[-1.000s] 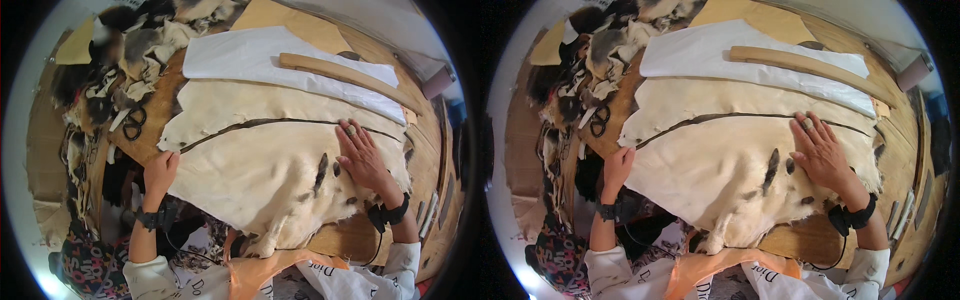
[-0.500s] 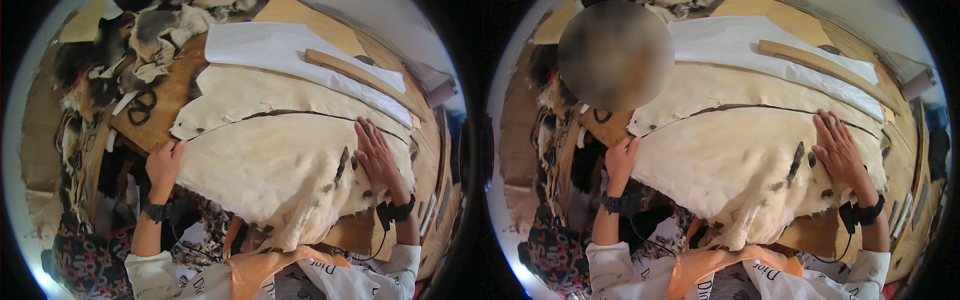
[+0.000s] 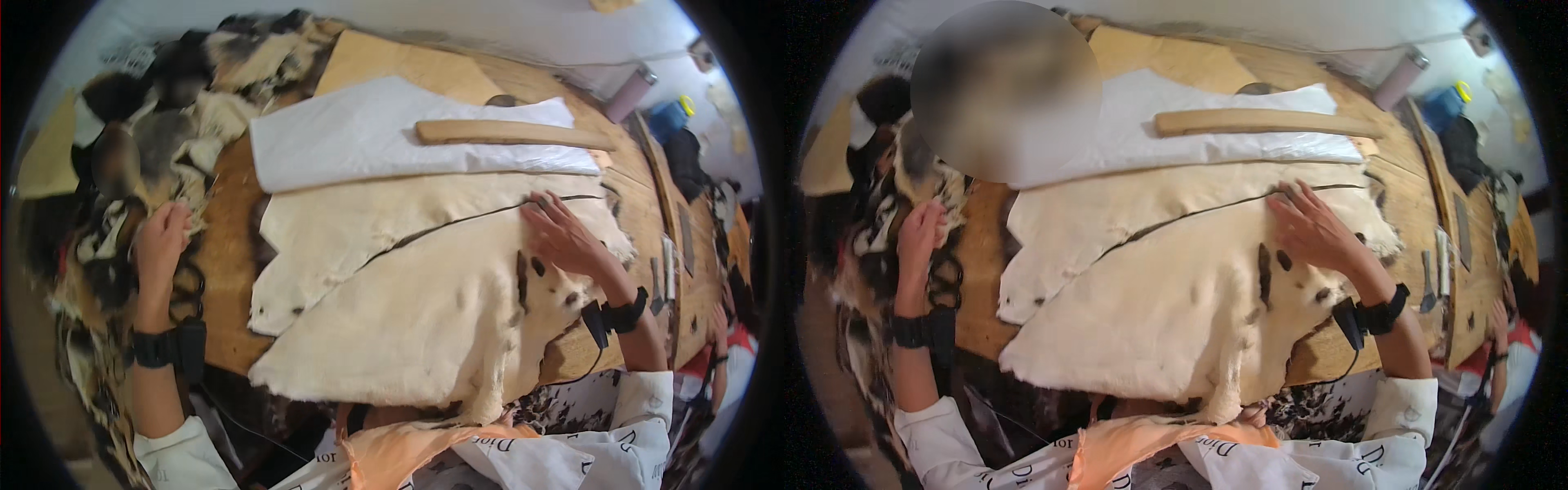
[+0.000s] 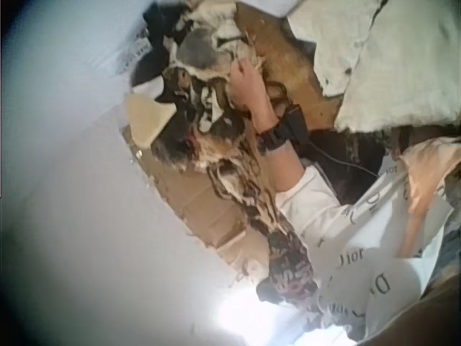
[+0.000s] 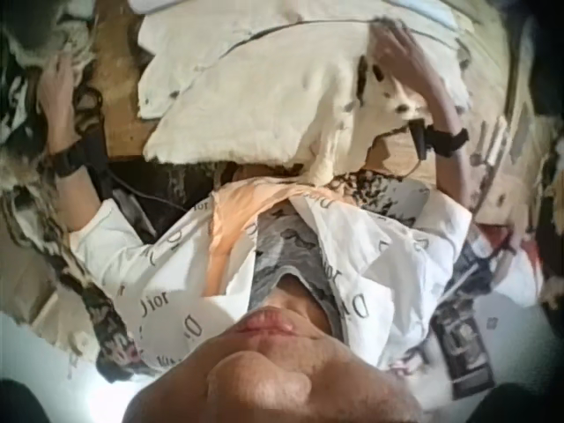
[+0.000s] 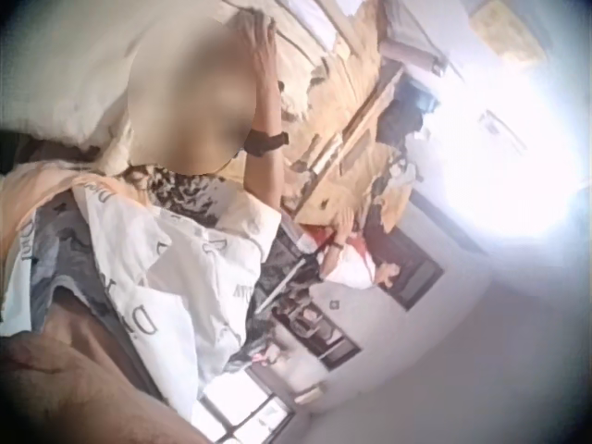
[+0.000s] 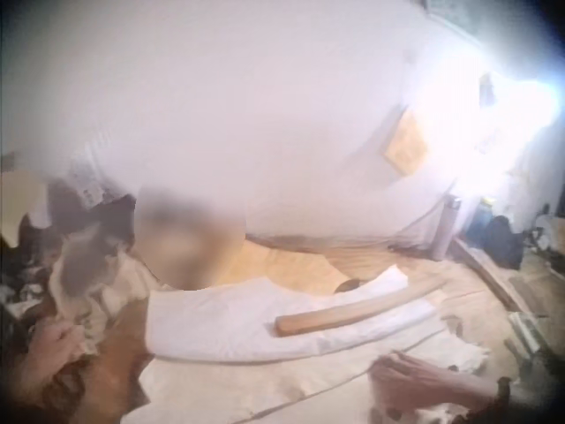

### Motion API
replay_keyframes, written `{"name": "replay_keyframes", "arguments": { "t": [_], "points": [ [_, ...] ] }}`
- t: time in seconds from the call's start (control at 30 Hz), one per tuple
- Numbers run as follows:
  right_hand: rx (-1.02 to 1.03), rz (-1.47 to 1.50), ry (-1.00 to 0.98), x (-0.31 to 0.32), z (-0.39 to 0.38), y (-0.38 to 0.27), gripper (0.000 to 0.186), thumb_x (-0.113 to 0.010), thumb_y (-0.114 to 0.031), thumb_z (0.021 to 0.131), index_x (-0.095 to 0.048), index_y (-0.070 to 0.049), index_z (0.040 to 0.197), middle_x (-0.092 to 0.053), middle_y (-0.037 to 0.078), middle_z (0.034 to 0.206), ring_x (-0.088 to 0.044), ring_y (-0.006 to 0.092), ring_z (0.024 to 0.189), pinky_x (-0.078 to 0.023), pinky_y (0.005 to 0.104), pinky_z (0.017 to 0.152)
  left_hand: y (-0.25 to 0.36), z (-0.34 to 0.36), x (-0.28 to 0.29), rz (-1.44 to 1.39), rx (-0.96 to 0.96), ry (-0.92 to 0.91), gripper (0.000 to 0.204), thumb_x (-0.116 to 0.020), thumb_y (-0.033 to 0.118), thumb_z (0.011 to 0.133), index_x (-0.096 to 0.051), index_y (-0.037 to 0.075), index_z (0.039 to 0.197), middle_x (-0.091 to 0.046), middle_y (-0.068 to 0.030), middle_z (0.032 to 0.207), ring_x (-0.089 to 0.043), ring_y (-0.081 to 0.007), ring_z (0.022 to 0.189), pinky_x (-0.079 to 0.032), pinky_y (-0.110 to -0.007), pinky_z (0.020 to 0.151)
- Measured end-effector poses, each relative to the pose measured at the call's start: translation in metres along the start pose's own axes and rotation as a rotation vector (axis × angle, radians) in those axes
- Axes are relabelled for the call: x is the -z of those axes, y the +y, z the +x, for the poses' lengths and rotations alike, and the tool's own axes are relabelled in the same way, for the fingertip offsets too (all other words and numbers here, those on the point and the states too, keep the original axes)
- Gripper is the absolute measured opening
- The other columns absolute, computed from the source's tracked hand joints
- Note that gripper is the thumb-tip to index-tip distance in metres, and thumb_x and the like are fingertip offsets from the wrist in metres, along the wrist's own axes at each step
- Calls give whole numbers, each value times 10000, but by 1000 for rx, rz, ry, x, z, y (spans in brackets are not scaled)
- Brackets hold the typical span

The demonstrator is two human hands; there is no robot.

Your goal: Cut and prepare animal pelts using patterns and hand tools.

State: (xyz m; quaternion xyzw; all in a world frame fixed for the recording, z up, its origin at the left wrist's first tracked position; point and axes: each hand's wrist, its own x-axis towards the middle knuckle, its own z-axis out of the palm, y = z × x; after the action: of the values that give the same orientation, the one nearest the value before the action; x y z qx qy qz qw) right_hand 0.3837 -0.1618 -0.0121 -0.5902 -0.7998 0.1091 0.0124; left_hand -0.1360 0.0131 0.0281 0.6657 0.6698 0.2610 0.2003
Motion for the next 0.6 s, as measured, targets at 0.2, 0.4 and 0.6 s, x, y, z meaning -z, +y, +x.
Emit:
{"name": "replay_keyframes", "arguments": {
  "t": [0.2,0.4,0.6],
  "points": [
    [-204,-19,103,34,53,19,457,-582,-213,818,-453,-47,1224,-426,193,1272,-385,346,1191,-322,411,990,-3,117,-94,-414,307,-275,361,-507,317,887,-522,24,1099,-574,-53,937,-564,-138,785,-460,-242,681],
    [-192,-100,171,30,101,73,547,-608,-182,786,-396,-43,1271,-422,199,1240,-414,350,1146,-346,411,962,-16,161,-116,-838,13,-413,369,-556,184,860,-471,-39,1142,-573,-78,1033,-565,-160,899,-459,-294,776],
    [-262,-40,-1,21,130,78,557,-613,-118,746,-419,-87,1268,-466,164,1199,-432,300,1138,-372,378,944,-4,144,-103,-822,12,-406,363,-585,85,825,-472,-45,1144,-567,-84,1055,-552,-155,924,-439,-265,811]
  ]
}}
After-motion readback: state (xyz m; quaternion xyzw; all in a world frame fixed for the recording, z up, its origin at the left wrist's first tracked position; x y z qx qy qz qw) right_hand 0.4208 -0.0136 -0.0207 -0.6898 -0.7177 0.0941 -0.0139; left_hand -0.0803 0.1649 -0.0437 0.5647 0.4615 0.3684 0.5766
